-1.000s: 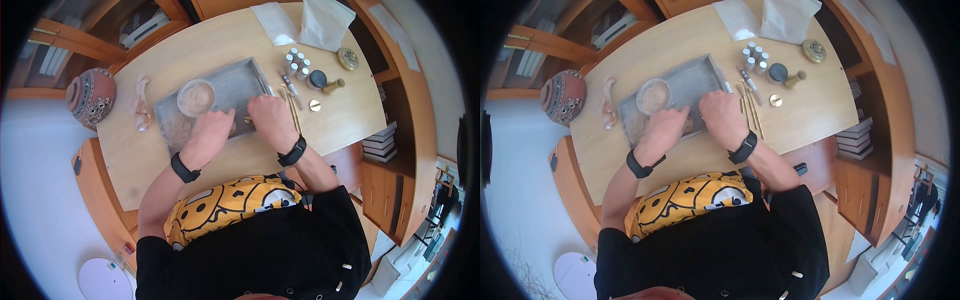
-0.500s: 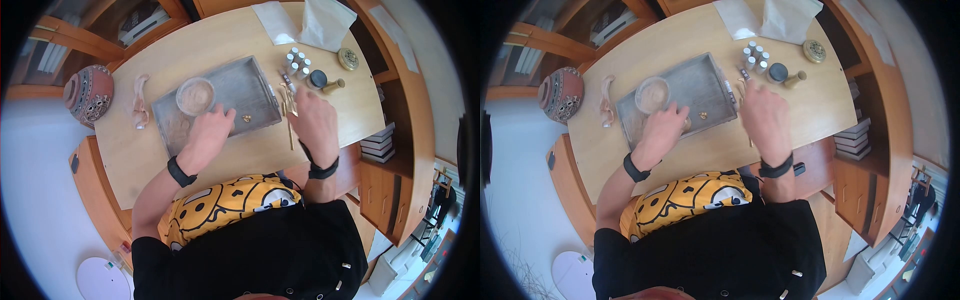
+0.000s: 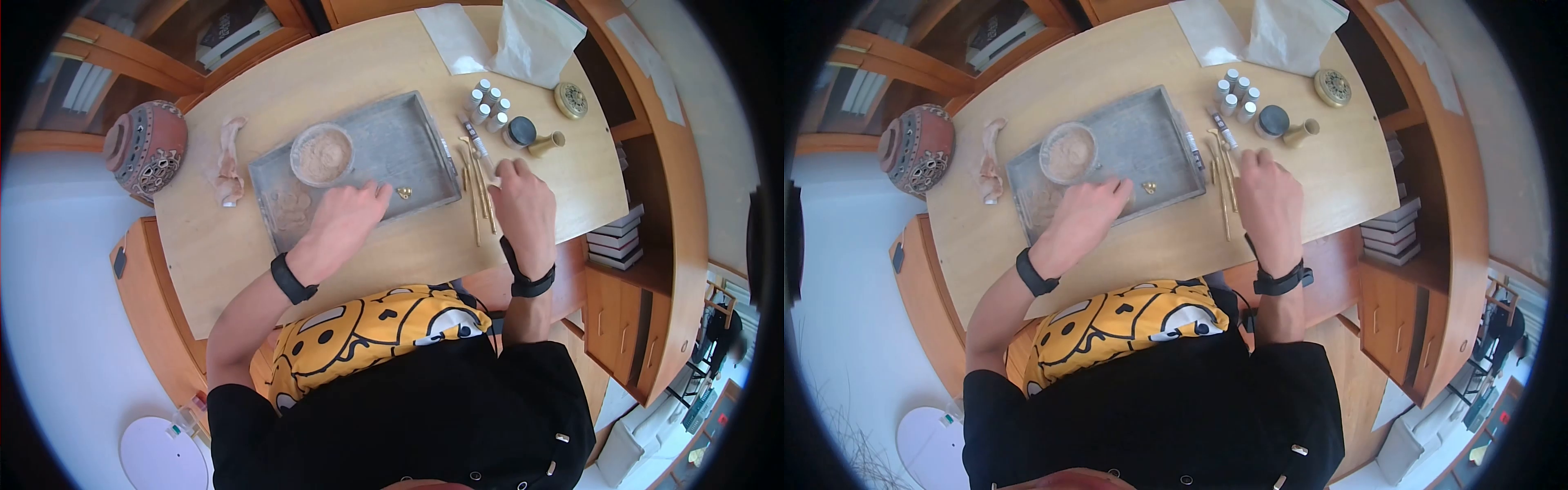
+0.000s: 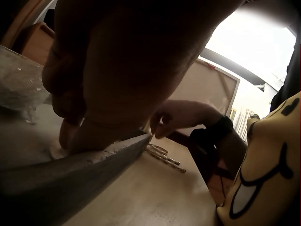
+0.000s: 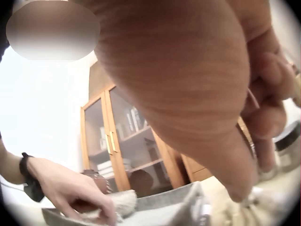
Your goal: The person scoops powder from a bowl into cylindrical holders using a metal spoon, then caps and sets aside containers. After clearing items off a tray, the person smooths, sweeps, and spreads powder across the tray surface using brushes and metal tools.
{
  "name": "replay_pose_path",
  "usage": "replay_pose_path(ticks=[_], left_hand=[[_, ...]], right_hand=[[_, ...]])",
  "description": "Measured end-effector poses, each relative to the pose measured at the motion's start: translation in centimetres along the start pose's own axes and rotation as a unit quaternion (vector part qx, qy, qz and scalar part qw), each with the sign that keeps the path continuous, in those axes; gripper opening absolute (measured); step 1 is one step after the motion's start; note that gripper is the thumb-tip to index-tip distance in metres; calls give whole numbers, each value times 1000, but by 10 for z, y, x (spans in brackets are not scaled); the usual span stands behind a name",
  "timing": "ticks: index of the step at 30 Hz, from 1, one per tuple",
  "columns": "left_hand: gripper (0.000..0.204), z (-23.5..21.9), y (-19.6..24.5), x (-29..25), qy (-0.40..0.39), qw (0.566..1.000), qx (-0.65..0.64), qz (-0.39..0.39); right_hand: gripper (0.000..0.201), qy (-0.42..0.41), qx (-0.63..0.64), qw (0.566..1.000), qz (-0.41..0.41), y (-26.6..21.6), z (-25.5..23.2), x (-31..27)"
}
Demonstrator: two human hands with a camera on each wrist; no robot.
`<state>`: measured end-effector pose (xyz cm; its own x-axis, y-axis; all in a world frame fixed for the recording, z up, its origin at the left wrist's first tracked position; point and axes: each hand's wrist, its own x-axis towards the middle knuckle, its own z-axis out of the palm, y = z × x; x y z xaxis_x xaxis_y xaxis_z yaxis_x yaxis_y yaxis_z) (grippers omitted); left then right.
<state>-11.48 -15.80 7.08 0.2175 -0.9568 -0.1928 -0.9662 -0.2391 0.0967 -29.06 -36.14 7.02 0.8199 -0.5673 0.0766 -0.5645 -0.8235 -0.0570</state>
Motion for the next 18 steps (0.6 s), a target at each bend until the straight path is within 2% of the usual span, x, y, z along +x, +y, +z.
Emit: replay_pose_path(ticks=[2, 4, 5, 7, 9, 11, 12, 18], left_hand=[[22, -2, 0, 0, 39, 999, 11, 26], [22, 0, 0, 1, 38, 999, 3, 19], [22, 1, 0, 3, 38, 999, -6, 9], [22, 2, -1, 5, 42, 999, -12, 18], [21, 3, -2, 6, 46, 998, -17, 25], [20, 3, -4, 9, 17, 999, -18, 25], [20, 2, -4, 9, 17, 999, -18, 24], [20, 4, -8, 17, 5, 999, -35, 20]], right_hand=[[11, 40, 125, 986, -107, -19, -6, 8], [8, 29, 151, 968, -198, -41, 4, 15], [8, 31, 151, 968, -196, -51, 10, 18], [11, -4, 186, 946, -267, -68, 24, 25], [10, -15, 175, 949, -263, -76, 35, 31], [8, -26, 163, 951, -260, -80, 36, 35], [3, -19, 151, 953, -260, -81, 36, 36], [5, -12, 127, 958, -255, -87, 33, 35]])
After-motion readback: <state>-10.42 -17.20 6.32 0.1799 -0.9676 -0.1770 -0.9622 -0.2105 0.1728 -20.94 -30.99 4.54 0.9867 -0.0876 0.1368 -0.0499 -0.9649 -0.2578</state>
